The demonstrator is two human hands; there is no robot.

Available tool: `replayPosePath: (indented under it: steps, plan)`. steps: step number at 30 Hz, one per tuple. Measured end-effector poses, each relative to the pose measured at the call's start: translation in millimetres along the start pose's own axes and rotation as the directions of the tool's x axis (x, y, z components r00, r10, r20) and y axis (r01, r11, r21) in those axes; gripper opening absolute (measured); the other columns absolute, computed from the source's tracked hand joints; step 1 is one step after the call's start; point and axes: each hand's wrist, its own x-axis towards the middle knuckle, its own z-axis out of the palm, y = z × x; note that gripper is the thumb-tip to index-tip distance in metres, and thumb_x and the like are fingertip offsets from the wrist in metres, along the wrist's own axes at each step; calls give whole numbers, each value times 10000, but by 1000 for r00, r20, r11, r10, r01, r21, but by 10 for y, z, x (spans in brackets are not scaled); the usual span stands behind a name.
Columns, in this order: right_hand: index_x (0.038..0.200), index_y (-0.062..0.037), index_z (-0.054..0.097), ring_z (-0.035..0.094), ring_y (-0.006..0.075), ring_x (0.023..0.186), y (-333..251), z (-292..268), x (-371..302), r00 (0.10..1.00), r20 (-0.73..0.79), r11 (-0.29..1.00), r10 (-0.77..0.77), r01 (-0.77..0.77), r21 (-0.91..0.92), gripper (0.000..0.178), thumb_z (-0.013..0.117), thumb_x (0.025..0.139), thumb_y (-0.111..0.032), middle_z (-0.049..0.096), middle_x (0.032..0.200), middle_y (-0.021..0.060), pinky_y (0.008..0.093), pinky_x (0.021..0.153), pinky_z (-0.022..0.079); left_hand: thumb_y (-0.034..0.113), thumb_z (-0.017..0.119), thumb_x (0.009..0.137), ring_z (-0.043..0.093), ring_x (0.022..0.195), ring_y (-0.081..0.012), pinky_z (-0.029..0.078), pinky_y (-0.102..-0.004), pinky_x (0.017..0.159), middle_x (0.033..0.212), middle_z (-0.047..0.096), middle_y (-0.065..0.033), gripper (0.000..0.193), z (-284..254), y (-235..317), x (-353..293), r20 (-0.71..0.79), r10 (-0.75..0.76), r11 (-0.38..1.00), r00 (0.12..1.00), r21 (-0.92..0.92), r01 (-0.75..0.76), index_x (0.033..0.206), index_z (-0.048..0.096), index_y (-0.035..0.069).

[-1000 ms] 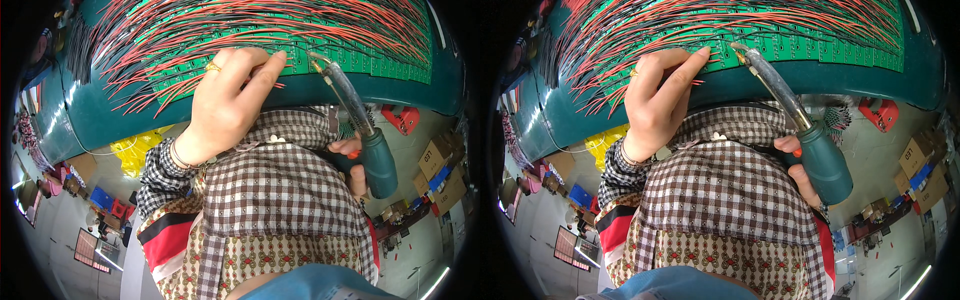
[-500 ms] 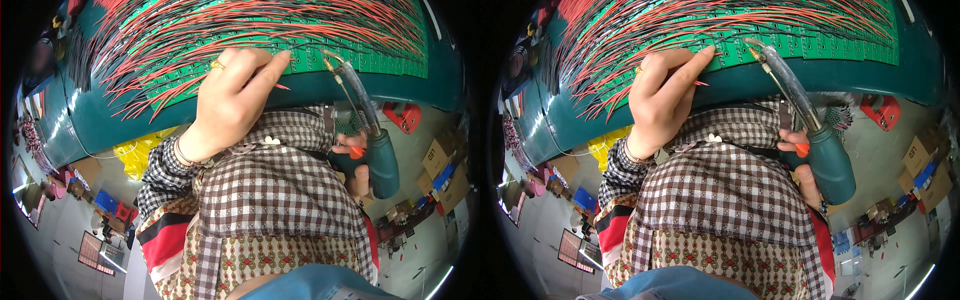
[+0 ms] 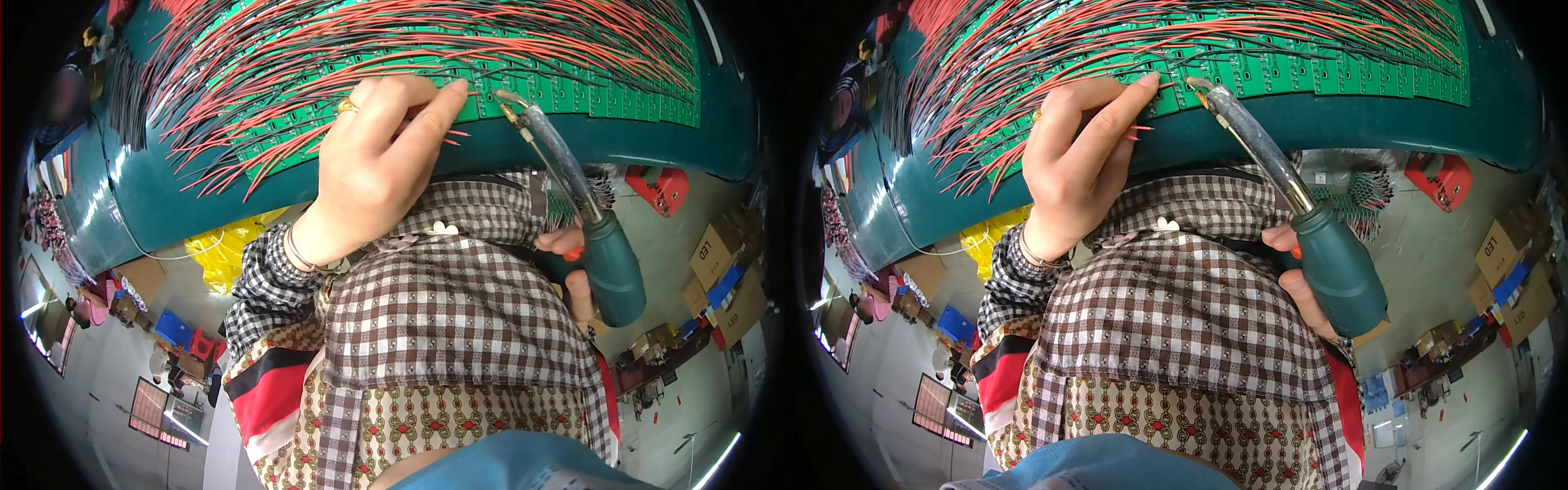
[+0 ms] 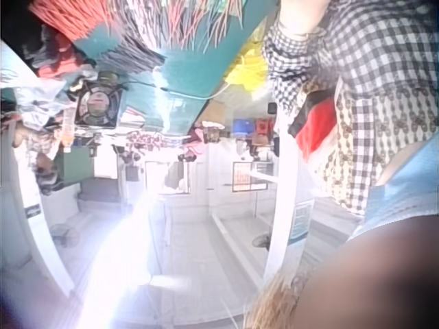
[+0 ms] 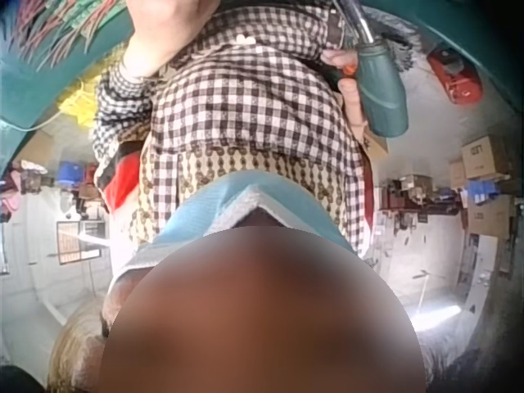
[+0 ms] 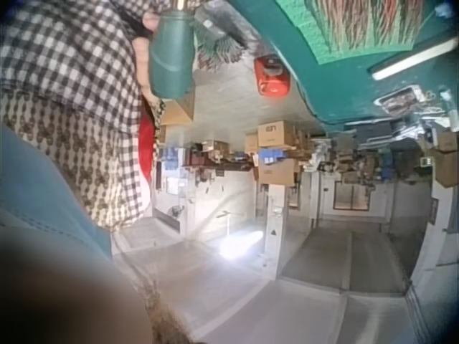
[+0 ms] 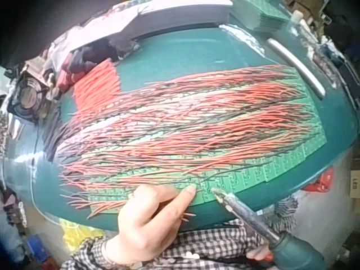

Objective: Soldering wires onto a printed circuit board.

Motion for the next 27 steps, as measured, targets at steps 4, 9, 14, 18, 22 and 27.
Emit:
replayPosePath:
  steps: [4, 9, 14, 18, 22, 27]
  plan:
    - [1153, 19, 540, 599, 242, 1065, 37, -2, -28, 999, -16, 1000, -29, 29, -11, 310, 637, 917, -157, 603, 1091, 150, 369, 938, 473, -52, 682, 632, 556, 716, -203, 477, -293, 604, 856, 583, -65, 400, -2, 11, 11, -6, 2, 1000, 1000, 1, -2, 1030, 689, -9]
    - [1130, 14, 549, 611, 243, 1040, 16, 13, -26, 999, -41, 1000, -21, 20, -22, 303, 650, 911, -169, 607, 1065, 140, 373, 920, 480, -72, 677, 590, 591, 776, -212, 480, -303, 660, 893, 608, -71, 506, -23, 54, 2, 35, -65, 998, 997, -10, 65, 1084, 706, 35]
    - [1112, 16, 554, 627, 255, 999, -36, 69, 4, 997, -78, 999, -26, 24, -36, 298, 667, 899, -160, 613, 1032, 138, 378, 892, 495, -66, 678, 594, 590, 773, -215, 479, -304, 661, 888, 606, -74, 498, -11, 47, 9, 18, -54, 998, 998, -22, 55, 1082, 703, 27]
    - [1108, 19, 555, 625, 257, 1008, 24, 88, -27, 993, -118, 999, -23, 26, 19, 296, 672, 893, -147, 612, 1033, 137, 378, 886, 500, -65, 678, 593, 588, 774, -214, 478, -306, 661, 888, 605, -75, 497, -13, 41, 10, 18, -57, 998, 998, -21, 57, 1082, 703, 24]
    - [1108, 22, 555, 625, 255, 1015, 45, 26, -21, 999, -50, 1000, -22, 21, -14, 296, 679, 887, -132, 612, 1035, 138, 380, 892, 503, -57, 679, 618, 569, 738, -206, 475, -298, 627, 870, 592, -70, 436, -21, 41, -2, 11, -25, 1000, 1000, -5, 26, 1049, 692, 5]
    - [1100, 23, 555, 626, 251, 1013, 40, 81, -26, 994, -103, 999, -36, 39, 21, 287, 684, 885, -118, 611, 1034, 137, 379, 895, 505, -62, 681, 593, 586, 776, -211, 477, -304, 659, 892, 603, -72, 500, -32, 49, 6, 35, -57, 998, 998, -8, 57, 1085, 701, 28]
